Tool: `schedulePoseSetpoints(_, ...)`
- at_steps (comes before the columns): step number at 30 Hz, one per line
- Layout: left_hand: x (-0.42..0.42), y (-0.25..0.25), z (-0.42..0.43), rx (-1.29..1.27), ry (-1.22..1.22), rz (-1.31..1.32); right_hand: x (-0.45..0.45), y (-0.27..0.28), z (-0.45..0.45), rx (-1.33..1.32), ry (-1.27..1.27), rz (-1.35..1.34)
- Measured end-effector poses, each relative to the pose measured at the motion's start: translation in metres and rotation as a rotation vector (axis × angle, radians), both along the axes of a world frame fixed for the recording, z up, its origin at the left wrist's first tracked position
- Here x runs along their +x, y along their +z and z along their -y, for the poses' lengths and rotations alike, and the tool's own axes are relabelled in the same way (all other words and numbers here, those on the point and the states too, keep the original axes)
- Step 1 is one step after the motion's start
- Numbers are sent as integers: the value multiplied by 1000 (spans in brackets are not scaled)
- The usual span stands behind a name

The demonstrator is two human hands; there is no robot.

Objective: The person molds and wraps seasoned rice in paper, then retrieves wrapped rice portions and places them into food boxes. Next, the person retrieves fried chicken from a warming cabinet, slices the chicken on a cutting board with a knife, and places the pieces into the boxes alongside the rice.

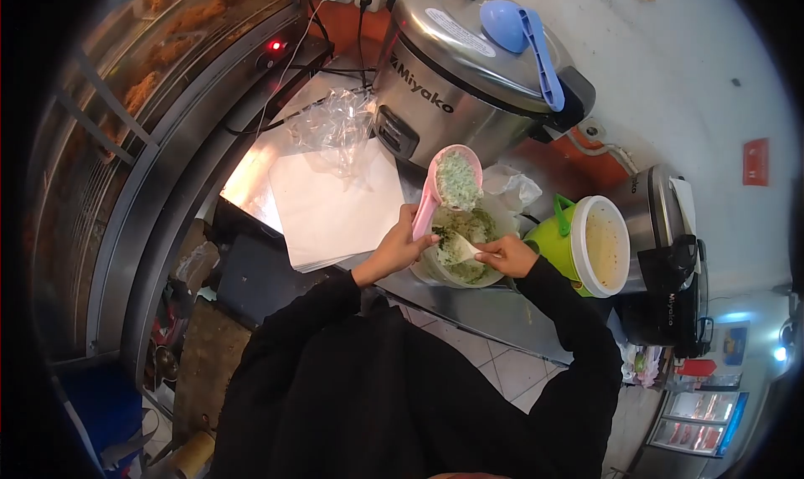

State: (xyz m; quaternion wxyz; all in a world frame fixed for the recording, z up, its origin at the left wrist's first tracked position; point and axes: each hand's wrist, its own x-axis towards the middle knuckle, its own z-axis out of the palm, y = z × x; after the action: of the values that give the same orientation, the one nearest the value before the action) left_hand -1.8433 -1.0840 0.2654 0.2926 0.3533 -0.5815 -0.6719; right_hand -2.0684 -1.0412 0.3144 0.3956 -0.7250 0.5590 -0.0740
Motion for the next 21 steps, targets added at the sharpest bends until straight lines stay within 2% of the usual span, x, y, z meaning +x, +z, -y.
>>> schedulePoseSetpoints(4, 0, -1, 1, -22, 8, 6, -2, 3, -2, -36, 15, 58)
schedulePoseSetpoints(6, 0, -3, 2, -31, 2, 12, 9, 7, 7, 143, -44, -96)
schedulePoseSetpoints(8, 1, -3, 2, -41, 4, 27, 3, -17, 11, 124, -24, -12)
schedulePoseSetpoints(10, 2, -1, 3, -47, 3, 18, 4, -20, 11, 253, -128, 61)
schedulePoseSetpoints(12, 2, -1, 3, -50, 2, 8, 0, -18, 7, 223, -151, 116)
schedulePoseSetpoints(14, 1, -3, 4, -29, 51, 31, -7, -9, 0, 195, -182, 173)
schedulePoseSetpoints(16, 6, 0, 6, 3, 62, -28, -8, 26, -12, 369, -425, 332)
schedulePoseSetpoints(20, 20, 20, 7, 61, 69, -59, -37, 50, -38, 403, -516, 403)
schedulePoseSetpoints(21, 22, 29, 4, 72, 81, -76, -41, 57, -46, 336, -584, 413)
